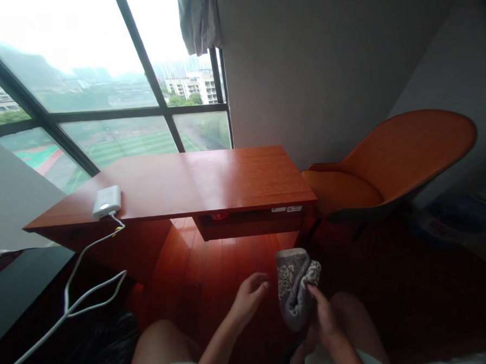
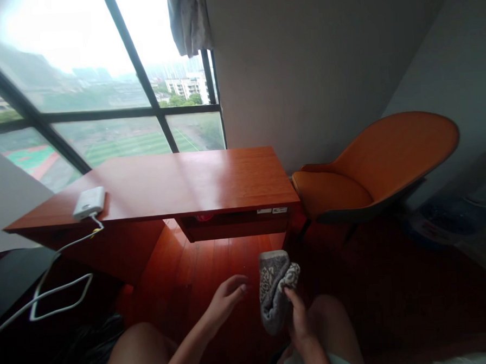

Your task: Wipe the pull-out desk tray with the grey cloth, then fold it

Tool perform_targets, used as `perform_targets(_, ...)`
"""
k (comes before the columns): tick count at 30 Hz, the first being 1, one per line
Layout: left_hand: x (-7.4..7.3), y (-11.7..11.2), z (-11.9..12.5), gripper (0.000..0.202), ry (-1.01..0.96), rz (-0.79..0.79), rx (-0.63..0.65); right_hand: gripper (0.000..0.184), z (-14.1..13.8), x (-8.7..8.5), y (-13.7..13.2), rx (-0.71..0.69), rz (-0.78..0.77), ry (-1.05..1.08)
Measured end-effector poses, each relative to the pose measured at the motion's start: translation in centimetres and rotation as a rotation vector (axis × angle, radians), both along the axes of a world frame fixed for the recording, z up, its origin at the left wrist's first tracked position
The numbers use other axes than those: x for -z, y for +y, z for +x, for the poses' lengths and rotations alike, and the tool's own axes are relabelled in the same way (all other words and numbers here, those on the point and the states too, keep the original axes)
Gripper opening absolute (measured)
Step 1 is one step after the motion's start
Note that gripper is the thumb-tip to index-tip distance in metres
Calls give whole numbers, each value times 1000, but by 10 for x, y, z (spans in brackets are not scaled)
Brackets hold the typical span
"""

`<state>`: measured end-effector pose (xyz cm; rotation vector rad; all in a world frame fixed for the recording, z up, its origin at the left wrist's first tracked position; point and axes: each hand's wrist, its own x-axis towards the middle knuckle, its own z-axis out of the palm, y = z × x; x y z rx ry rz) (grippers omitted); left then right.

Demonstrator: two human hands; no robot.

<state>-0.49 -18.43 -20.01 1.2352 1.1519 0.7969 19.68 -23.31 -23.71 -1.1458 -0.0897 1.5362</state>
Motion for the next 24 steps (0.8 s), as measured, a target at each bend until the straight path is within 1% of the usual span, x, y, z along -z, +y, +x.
perform_targets(2,-5,-11,17,39,-84,-38,33,38,-15,-5,-4,-84,67,-81)
perform_targets(4,-7,-19,28,38,-100,-44,19,41,-28,-9,-8,-167,124,-217)
perform_targets(6,-3,-26,34,36,-91,-54,-42,49,-38,-12,-8,-193,175,-409)
perform_targets(9,6,-34,34,33,-93,-77,-128,60,-47,-14,-7,-183,232,-674)
perform_targets(11,13,-37,31,30,-58,-57,-160,58,-51,-15,-5,-208,253,-788)
perform_targets(13,16,-40,26,26,25,-2,-190,50,-52,-18,-5,-237,262,-926)
perform_targets(15,15,-42,22,22,124,79,-172,42,-52,-22,-4,-290,223,-1072)
perform_targets(16,14,-44,20,21,170,126,-146,40,-51,-25,-4,-329,194,-1108)
perform_targets(18,11,-47,17,26,246,222,-65,40,-50,-28,-2,-383,128,-1077)
perform_targets(20,8,-49,15,36,285,293,-3,41,-48,-28,-1,-385,74,-912)
perform_targets(22,8,-51,13,39,294,316,-4,42,-48,-25,-1,-342,44,-681)
perform_targets(24,8,-52,9,37,278,289,-72,42,-48,-21,-3,-289,28,-452)
